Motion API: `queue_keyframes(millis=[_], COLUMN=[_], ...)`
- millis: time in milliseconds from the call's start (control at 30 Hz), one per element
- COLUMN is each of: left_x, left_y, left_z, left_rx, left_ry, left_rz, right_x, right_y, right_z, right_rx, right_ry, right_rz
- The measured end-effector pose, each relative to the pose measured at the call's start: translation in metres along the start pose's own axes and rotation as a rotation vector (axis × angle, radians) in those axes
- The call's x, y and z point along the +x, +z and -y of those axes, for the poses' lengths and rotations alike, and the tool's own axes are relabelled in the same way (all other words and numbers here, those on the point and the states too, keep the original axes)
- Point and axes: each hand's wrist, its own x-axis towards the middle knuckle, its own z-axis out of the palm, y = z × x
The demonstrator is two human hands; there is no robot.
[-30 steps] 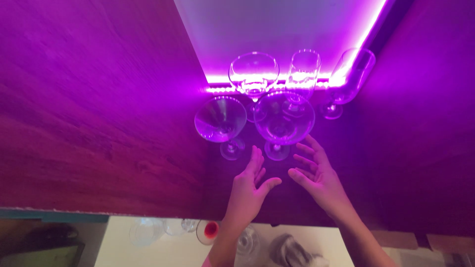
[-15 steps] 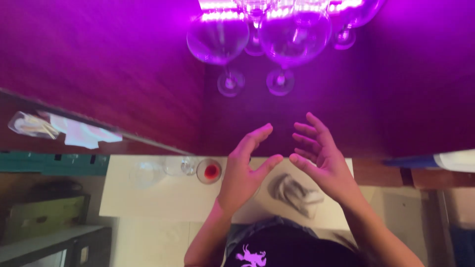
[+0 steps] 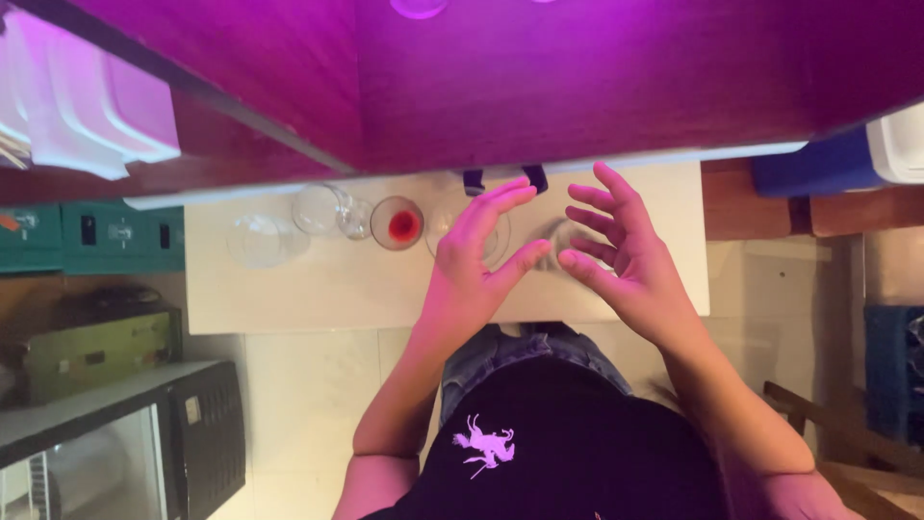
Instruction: The recorder wipes and organizes various glassware on a bar shelf.
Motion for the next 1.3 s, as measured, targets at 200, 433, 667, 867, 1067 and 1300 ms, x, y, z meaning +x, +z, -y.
queue_keyframes(millis=[200, 433, 667, 867, 1067, 1300], left_x=[-0.028, -0.054, -0.069, -0.088, -0.111, -0.129], left_y=[0.007, 0.013, 0.014, 0.007, -0.004, 0.002], left_z=[0.011, 0.021, 0.018, 0.028, 0.050, 0.087], left_rx=[-0.037, -0.036, -0.018, 0.008, 0.034, 0.003], left_ry=[-0.043, -0.072, -0.085, -0.145, -0.189, -0.292], left_rz=[0.007, -0.017, -0.074, -0.204, -0.377, -0.486], right_x=[-0.024, -0.039, -0.044, -0.039, -0.031, -0.013], right_y=[0.011, 0.022, 0.023, 0.023, 0.026, 0.035], right_z=[-0.026, -0.052, -0.057, -0.065, -0.080, -0.099], right_rx=[0.005, 0.001, -0.001, -0.043, -0.007, -0.049], right_ry=[0.056, 0.094, 0.083, 0.105, 0.115, 0.171], right_rz=[0.001, 0.069, 0.128, 0.163, 0.209, 0.238])
